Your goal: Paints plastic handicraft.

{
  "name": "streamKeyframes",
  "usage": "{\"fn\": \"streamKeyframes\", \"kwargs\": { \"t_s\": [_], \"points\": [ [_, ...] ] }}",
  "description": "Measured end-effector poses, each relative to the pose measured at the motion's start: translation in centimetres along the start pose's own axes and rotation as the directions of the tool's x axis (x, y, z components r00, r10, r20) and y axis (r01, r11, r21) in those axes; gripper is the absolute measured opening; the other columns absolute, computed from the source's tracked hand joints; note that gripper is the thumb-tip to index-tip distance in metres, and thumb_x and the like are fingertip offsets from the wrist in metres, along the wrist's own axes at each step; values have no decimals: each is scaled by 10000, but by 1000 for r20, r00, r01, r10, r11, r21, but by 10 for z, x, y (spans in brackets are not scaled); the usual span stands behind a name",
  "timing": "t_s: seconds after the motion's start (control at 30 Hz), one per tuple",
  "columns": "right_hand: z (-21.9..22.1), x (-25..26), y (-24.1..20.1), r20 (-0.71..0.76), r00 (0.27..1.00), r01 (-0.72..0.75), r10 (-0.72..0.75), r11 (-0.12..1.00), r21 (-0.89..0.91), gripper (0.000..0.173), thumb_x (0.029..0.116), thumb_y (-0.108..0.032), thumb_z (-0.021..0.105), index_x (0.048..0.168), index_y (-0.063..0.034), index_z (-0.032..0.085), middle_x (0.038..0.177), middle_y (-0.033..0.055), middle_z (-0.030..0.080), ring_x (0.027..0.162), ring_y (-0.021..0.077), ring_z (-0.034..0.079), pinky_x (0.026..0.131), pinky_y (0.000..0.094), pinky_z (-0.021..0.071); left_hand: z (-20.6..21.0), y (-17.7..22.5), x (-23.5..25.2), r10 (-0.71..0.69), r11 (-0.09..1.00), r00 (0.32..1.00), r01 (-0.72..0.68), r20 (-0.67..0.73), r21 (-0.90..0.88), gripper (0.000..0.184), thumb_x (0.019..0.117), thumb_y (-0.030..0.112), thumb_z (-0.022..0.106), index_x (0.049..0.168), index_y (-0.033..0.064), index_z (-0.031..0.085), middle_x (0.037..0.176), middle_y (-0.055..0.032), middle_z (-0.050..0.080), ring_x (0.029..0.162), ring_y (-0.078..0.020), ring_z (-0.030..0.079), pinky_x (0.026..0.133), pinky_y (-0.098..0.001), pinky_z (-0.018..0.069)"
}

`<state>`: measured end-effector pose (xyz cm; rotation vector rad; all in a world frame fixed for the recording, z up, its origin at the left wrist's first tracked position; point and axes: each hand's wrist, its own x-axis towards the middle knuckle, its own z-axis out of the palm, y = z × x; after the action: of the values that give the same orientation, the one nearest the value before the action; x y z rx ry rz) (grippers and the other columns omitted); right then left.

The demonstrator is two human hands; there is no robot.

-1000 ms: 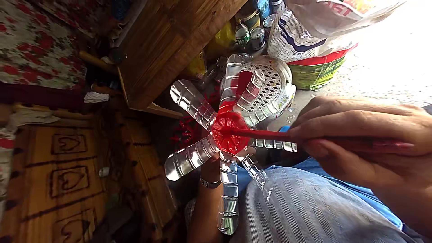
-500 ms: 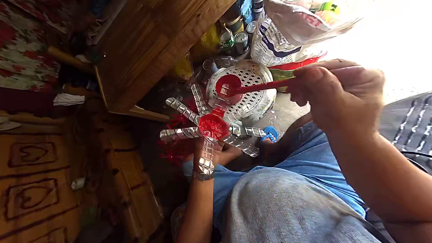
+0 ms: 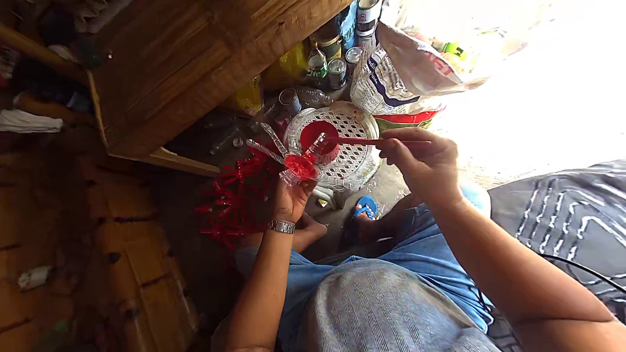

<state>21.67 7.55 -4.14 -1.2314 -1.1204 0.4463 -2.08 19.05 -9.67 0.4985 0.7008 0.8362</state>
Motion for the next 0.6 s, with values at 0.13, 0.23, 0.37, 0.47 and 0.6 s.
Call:
{"fn": "streamKeyframes", "kwargs": {
  "t_s": [0.13,0.23,0.37,0.47,0.6],
  "points": [
    [7,11,17,185,981,90,-57,980,-175,192,967,-87,636,1096,32,714,1003,80,730,830,66,697,768,259,614,-8,-4,8,-25,1000,999,24,-38,-6,307,1072,340,425,1155,108,606,1050,-114,701,912,-241,714,843,-399,605],
    [16,17,28,310,945,184,-108,956,-229,189,948,-99,657,1073,17,737,1001,88,717,837,73,695,754,241,617,-12,-3,12,-15,1000,1000,15,-26,-13,320,1047,402,498,1167,131,615,1063,-95,707,922,-227,717,845,-390,609],
    [28,19,40,373,911,275,-173,931,-241,174,920,-77,678,1053,3,757,979,89,707,883,99,691,772,238,615,-17,-3,12,2,999,1000,-3,-15,-45,292,998,352,616,1168,115,634,1079,-107,711,957,-237,717,872,-409,605],
    [32,19,45,387,903,295,-185,923,-248,175,916,-72,690,1057,8,757,977,98,708,887,109,694,770,239,616,-18,-2,12,3,1000,1000,-4,-18,-13,317,980,359,648,1189,122,619,1100,-94,699,973,-221,709,875,-399,605],
    [35,19,49,384,904,299,-189,920,-251,169,926,-81,685,1053,0,761,980,96,712,885,110,689,782,245,606,-18,-2,15,-14,1000,1000,14,-3,-17,334,981,383,645,1203,136,611,1119,-90,697,985,-225,712,874,-395,607]
  ]
}}
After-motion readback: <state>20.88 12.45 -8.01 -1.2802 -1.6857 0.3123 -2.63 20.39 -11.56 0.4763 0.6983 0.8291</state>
